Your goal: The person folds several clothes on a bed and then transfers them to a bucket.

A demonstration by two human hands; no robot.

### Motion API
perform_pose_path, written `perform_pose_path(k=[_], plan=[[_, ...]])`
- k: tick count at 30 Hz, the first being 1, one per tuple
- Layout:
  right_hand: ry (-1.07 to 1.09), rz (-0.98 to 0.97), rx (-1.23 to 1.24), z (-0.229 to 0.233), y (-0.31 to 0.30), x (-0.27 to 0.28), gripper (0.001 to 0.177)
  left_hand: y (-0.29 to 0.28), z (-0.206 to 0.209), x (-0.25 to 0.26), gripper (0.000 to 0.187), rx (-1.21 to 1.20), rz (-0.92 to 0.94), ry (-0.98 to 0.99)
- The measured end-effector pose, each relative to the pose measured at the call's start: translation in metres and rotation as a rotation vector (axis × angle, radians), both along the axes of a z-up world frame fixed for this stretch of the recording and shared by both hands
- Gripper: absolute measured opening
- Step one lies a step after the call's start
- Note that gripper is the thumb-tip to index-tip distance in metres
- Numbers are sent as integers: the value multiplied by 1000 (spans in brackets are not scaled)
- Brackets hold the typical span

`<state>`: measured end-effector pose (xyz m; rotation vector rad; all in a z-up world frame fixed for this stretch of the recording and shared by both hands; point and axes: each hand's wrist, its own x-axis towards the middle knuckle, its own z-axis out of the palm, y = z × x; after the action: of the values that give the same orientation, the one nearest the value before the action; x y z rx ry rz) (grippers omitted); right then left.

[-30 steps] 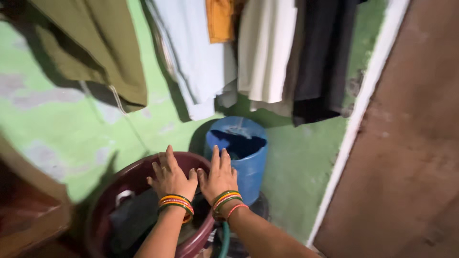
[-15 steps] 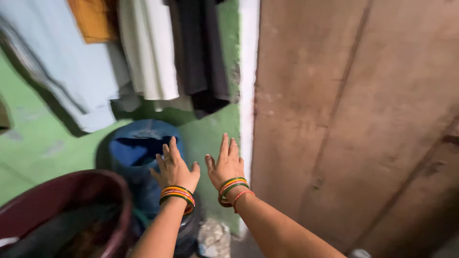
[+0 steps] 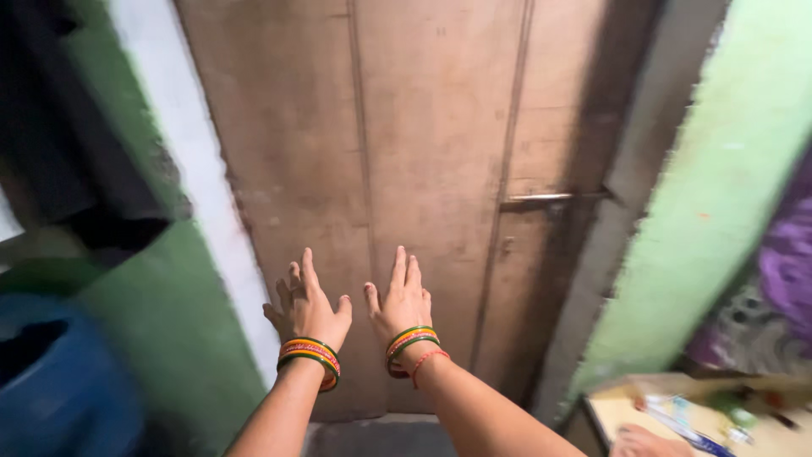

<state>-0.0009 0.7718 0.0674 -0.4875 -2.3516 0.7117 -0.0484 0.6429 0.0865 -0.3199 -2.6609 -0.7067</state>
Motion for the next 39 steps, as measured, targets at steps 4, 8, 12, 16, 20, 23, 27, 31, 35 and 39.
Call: perform_pose_path(k=[4, 8, 12, 16, 20, 23, 27, 31, 35, 39], plan=[[-1, -143, -11, -9, 69, 38, 90, 76, -6, 24, 104, 22, -137, -4], [-17, -291, -11, -16, 135, 80, 90, 151, -8, 51, 104, 15, -292, -9], [-7, -443, -32, -22, 190, 129, 89, 222, -14, 82, 105, 16, -459, 17], [83, -569, 18, -28, 229, 180, 90, 281, -20, 120, 106, 14, -619, 25], [68, -701, -6, -28, 263, 236, 91, 334, -21, 163, 105, 7, -781, -16], [84, -845, 9, -32, 279, 276, 91, 362, -27, 197, 106, -38, -909, -24], [88, -1018, -47, -34, 291, 331, 90, 397, -26, 246, 107, -71, -1079, -45], [48, -1204, -62, -31, 289, 392, 91, 420, -25, 299, 106, -67, -1262, -27], [71, -1368, -104, -28, 273, 455, 94, 428, -28, 362, 105, -53, -1423, -12], [146, -1489, -233, -34, 254, 515, 94, 420, -30, 425, 106, -51, -1576, 4]])
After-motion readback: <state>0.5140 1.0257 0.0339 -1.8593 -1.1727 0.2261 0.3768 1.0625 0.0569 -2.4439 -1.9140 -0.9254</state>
